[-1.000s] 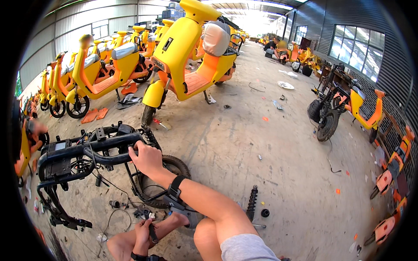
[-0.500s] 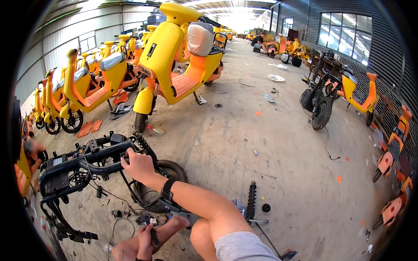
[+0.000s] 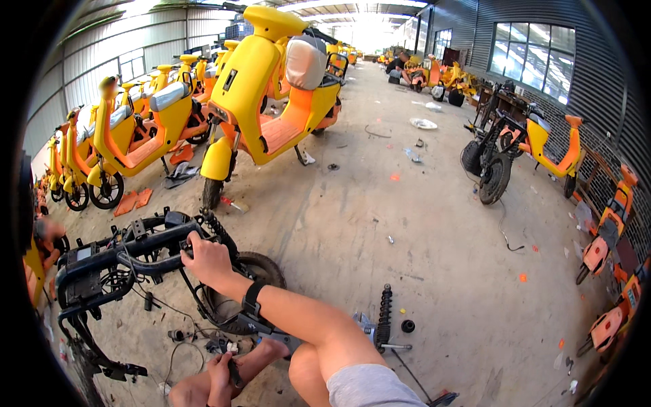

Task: The person is assembling a yellow electric scooter. They use a wrench to tighten bolts on the scooter frame, focusing on the front wheel area. The person is sitting on the floor in a workshop with multiple scooters in the background.

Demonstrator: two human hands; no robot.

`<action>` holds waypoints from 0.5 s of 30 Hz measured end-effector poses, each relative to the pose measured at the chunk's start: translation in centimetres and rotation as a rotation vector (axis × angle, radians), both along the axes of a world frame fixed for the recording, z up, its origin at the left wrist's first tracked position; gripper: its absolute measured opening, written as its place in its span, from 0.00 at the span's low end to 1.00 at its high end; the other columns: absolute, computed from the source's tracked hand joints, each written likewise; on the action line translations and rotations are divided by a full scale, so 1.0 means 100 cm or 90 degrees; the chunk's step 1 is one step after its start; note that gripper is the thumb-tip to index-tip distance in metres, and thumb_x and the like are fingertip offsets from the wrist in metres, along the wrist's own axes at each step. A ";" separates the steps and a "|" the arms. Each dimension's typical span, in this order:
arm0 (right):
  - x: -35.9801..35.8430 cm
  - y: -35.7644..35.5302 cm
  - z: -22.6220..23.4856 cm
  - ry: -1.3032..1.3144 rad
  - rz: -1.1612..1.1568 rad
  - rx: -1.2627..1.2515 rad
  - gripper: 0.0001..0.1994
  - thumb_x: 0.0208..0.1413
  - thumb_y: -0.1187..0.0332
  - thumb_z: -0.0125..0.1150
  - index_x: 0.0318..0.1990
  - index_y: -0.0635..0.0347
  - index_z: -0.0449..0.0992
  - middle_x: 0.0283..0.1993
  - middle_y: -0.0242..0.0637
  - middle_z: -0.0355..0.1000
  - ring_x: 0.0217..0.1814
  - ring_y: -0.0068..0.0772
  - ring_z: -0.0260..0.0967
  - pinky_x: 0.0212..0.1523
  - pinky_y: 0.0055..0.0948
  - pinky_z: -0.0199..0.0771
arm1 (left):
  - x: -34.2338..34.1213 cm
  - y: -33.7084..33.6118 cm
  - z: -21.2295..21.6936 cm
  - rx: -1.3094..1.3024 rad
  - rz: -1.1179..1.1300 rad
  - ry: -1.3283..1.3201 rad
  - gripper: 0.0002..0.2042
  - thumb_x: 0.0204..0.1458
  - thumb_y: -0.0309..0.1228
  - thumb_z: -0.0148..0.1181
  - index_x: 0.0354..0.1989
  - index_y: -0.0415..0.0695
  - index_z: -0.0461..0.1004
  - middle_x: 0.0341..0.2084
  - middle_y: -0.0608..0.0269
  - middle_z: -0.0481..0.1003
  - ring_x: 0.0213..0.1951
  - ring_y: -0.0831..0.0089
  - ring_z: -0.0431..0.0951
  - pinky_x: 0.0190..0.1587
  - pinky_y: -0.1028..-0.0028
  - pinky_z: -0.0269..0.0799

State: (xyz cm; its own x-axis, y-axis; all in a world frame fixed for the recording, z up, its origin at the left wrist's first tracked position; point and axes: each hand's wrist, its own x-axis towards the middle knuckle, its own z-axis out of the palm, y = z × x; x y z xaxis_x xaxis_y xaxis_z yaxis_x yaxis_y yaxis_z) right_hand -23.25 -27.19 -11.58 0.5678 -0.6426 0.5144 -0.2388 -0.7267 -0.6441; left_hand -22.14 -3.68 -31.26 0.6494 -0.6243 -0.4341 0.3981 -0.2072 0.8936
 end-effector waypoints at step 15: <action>-0.001 -0.001 0.001 -0.029 0.003 0.001 0.13 0.55 0.57 0.60 0.34 0.58 0.71 0.21 0.41 0.74 0.24 0.45 0.75 0.26 0.41 0.72 | -0.001 -0.001 0.009 0.008 -0.013 0.003 0.12 0.56 0.26 0.55 0.35 0.25 0.75 0.20 0.49 0.78 0.21 0.71 0.76 0.25 0.78 0.67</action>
State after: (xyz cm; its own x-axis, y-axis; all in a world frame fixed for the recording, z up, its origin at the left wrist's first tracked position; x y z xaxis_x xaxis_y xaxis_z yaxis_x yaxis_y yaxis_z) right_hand -23.38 -27.27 -11.53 0.5477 -0.6407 0.5381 -0.2057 -0.7265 -0.6556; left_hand -22.26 -3.74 -30.34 0.6345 -0.6317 -0.4455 0.3979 -0.2272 0.8889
